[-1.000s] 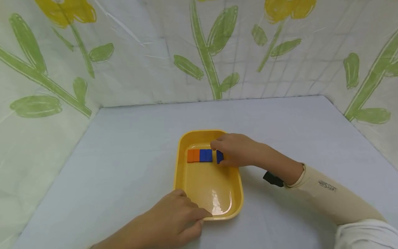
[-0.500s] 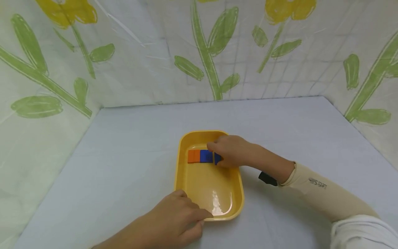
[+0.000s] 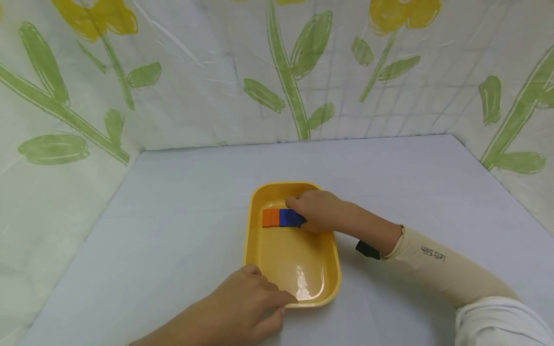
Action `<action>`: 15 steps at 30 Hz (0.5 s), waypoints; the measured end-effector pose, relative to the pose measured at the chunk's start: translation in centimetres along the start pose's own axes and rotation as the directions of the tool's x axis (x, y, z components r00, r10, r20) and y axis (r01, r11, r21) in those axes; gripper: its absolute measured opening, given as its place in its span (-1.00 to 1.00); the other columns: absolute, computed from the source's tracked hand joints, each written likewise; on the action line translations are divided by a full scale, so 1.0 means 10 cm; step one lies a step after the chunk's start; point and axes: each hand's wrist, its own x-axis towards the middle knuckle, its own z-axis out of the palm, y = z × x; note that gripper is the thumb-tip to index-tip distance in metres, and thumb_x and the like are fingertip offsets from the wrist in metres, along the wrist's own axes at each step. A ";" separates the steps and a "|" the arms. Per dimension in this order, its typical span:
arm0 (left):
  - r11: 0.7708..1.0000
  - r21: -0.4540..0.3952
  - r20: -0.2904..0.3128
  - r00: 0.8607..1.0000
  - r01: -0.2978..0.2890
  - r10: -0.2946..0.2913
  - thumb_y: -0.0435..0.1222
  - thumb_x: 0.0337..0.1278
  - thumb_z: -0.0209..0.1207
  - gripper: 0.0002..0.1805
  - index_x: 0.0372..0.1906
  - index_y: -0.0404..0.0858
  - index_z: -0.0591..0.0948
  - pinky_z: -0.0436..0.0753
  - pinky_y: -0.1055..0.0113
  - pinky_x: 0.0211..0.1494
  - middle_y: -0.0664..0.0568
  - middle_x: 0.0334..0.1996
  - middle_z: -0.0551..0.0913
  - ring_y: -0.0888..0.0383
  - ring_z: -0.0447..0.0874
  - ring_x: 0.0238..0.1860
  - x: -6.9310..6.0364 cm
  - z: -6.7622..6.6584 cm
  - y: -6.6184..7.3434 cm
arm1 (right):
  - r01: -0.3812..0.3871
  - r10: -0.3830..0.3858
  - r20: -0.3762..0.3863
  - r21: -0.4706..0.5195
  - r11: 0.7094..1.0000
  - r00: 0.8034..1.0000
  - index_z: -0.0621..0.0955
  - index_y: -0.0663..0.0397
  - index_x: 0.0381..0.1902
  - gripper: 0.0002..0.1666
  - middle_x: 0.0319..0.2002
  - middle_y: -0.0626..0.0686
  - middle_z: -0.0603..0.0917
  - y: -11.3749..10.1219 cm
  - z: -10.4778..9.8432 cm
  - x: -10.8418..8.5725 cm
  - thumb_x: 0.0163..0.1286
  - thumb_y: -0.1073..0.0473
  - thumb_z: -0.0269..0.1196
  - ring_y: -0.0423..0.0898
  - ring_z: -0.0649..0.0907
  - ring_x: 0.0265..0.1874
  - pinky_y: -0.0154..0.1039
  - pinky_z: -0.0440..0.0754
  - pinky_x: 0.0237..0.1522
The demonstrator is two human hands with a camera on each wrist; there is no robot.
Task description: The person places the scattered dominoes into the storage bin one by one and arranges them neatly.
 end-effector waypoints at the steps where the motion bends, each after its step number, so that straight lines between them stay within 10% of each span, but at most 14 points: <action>1: 1.000 -0.001 0.005 1.000 0.001 -0.001 -0.27 0.11 0.21 -0.79 -0.15 0.00 0.71 0.34 0.42 -0.21 0.37 -0.58 0.48 0.47 0.37 -0.52 0.00 0.00 0.00 | 0.000 0.000 -0.002 0.001 1.000 1.000 0.47 0.10 -0.15 -0.63 -0.48 -0.05 0.47 0.00 0.00 0.00 0.21 0.24 0.44 -0.08 0.48 -0.48 -0.22 0.51 -0.37; 15: 1.000 0.010 0.028 1.000 0.003 -0.003 -0.25 0.15 0.19 -0.80 -0.14 0.01 0.71 0.36 0.40 -0.20 0.37 -0.57 0.49 0.46 0.39 -0.51 0.00 0.00 -0.01 | 0.018 -0.017 -0.068 0.013 1.000 0.998 0.52 0.08 -0.01 -0.56 -0.33 -0.02 0.54 0.02 0.04 -0.01 0.23 0.17 0.46 -0.07 0.52 -0.32 -0.19 0.56 -0.22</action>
